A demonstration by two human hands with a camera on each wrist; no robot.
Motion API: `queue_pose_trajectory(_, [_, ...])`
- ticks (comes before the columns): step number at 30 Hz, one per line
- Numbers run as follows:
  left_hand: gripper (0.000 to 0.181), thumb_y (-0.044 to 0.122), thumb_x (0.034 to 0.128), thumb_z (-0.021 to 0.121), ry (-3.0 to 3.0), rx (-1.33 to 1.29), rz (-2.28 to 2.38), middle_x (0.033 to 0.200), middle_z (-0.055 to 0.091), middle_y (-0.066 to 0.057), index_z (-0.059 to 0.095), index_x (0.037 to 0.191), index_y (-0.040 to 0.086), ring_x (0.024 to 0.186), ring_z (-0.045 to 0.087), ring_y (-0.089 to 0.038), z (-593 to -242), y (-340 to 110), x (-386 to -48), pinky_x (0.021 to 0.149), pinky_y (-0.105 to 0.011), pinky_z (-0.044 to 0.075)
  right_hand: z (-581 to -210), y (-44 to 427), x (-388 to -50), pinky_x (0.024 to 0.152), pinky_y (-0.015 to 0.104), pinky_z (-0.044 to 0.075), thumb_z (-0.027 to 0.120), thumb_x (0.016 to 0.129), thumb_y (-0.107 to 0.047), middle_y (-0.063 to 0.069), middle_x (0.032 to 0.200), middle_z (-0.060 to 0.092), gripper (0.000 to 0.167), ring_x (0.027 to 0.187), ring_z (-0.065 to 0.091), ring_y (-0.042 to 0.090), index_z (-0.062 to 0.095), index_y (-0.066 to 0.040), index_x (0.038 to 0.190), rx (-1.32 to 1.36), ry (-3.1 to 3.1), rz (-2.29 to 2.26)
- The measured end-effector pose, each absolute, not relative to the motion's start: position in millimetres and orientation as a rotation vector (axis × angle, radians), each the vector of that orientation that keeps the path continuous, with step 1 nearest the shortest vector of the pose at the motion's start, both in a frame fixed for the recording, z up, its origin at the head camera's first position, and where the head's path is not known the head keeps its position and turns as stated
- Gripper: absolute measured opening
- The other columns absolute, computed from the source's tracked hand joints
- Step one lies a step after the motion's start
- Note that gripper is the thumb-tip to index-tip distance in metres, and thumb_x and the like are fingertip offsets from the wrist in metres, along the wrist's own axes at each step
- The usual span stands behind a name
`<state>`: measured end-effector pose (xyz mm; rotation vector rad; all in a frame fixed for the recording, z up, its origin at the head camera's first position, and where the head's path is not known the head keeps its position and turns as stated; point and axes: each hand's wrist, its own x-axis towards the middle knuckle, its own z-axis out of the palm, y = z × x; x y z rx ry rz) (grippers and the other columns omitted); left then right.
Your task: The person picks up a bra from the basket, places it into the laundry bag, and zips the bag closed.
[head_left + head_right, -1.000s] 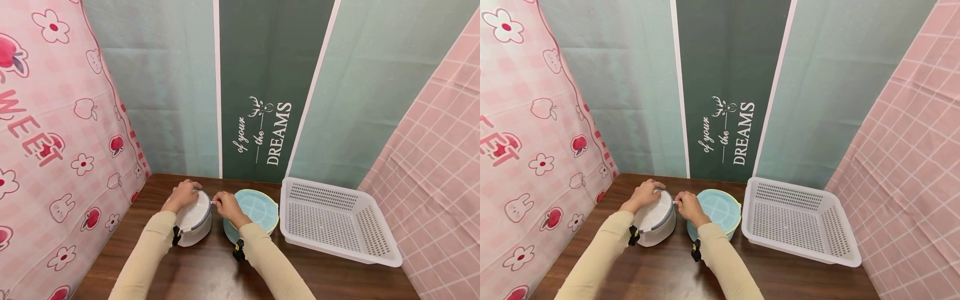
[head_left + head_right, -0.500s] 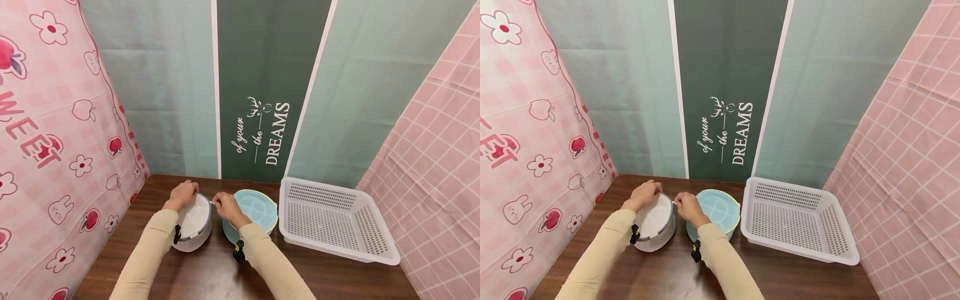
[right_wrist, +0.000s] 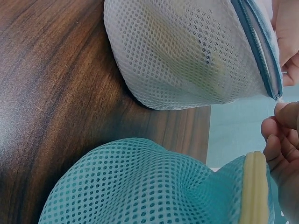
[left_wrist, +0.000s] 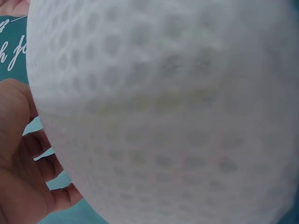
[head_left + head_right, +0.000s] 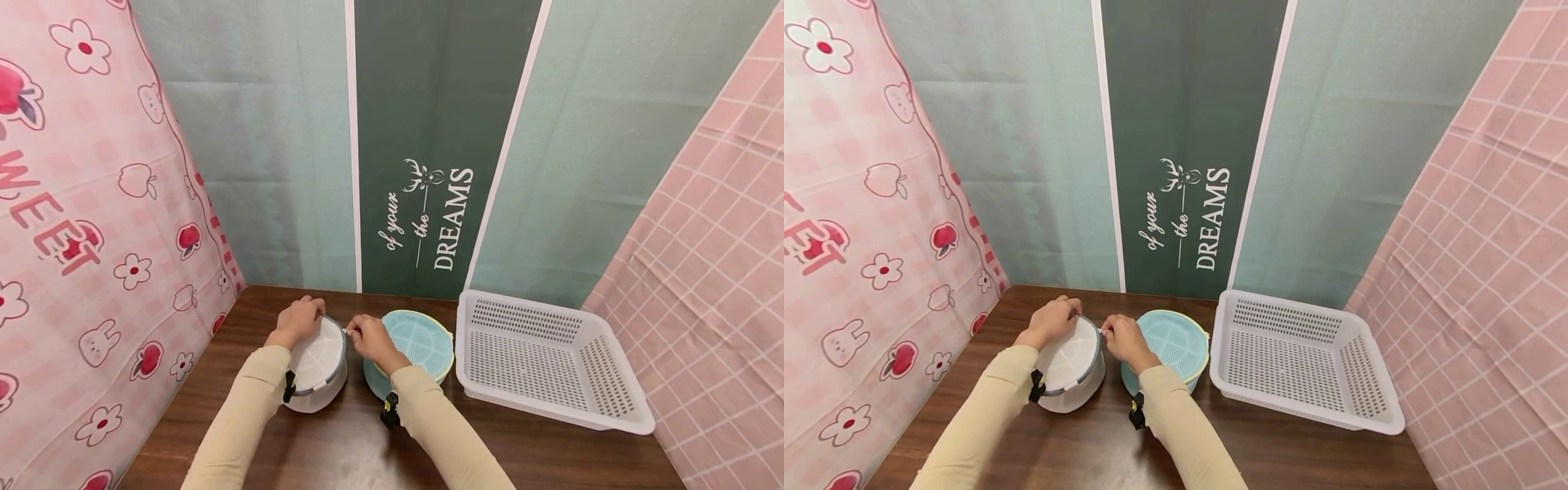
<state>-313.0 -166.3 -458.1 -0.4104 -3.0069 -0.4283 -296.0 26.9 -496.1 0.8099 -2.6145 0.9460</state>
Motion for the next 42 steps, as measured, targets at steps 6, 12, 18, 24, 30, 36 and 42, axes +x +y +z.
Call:
queue_pose_trajectory(6, [0.007,0.014,0.0877,0.055,-2.995,-0.387,-0.438,0.089,0.054,-0.007,0.062,0.088,0.017,0.073,0.054,-0.027,-461,-169,-311,0.052,-0.041,0.044,-495,26,-294,0.063,0.024,0.044,0.065,0.086,-0.007,-0.001,0.076,0.057,0.008,0.068,0.052,0.012,0.064,-0.010,0.079,0.805,-2.607,0.950])
queue_pose_trajectory(12, [0.012,0.016,0.0888,0.054,-2.972,-0.293,-0.468,0.092,0.055,-0.008,0.063,0.097,0.014,0.069,0.053,-0.025,-464,-177,-309,0.052,-0.040,0.044,-494,25,-293,0.065,0.025,0.044,0.064,0.086,-0.007,-0.002,0.076,0.056,0.008,0.069,0.051,0.012,0.063,-0.011,0.079,0.785,-2.629,0.932])
queue_pose_trajectory(18, [0.013,0.015,0.0888,0.052,-2.967,-0.210,-0.511,0.091,0.056,-0.009,0.062,0.096,0.012,0.064,0.051,-0.023,-464,-183,-307,0.053,-0.041,0.043,-493,28,-293,0.065,0.026,0.044,0.064,0.085,-0.006,-0.001,0.076,0.056,0.009,0.069,0.051,0.013,0.062,-0.011,0.078,0.782,-2.597,0.950])
queue_pose_trajectory(24, [0.012,0.016,0.0888,0.052,-2.952,-0.081,-0.509,0.091,0.059,-0.011,0.061,0.095,0.010,0.065,0.053,-0.027,-465,-184,-304,0.055,-0.044,0.045,-495,31,-294,0.067,0.028,0.045,0.064,0.086,-0.007,-0.002,0.077,0.057,0.009,0.071,0.052,0.013,0.062,-0.011,0.078,0.765,-2.601,0.947])
queue_pose_trajectory(30, [0.012,0.016,0.0884,0.051,-2.936,-0.033,-0.543,0.084,0.057,-0.012,0.059,0.093,0.009,0.064,0.053,-0.029,-469,-184,-301,0.054,-0.046,0.044,-497,32,-292,0.068,0.030,0.045,0.064,0.086,-0.008,-0.002,0.077,0.057,0.008,0.071,0.052,0.014,0.062,-0.011,0.079,0.735,-2.624,0.955])
queue_pose_trajectory(36, [0.015,0.014,0.0880,0.049,-2.880,0.062,-0.591,0.085,0.059,-0.016,0.059,0.095,0.006,0.072,0.057,-0.038,-472,-192,-300,0.059,-0.052,0.045,-495,33,-293,0.070,0.032,0.044,0.063,0.086,-0.007,-0.001,0.076,0.057,0.008,0.073,0.053,0.016,0.062,-0.010,0.079,0.737,-2.618,0.942])
queue_pose_trajectory(42, [0.017,0.014,0.0894,0.047,-2.878,0.155,-0.649,0.086,0.060,-0.020,0.058,0.095,0.002,0.075,0.057,-0.042,-470,-198,-298,0.060,-0.054,0.045,-495,35,-293,0.069,0.031,0.043,0.064,0.085,-0.007,-0.001,0.076,0.057,0.008,0.072,0.052,0.016,0.062,-0.010,0.078,0.742,-2.618,0.935])
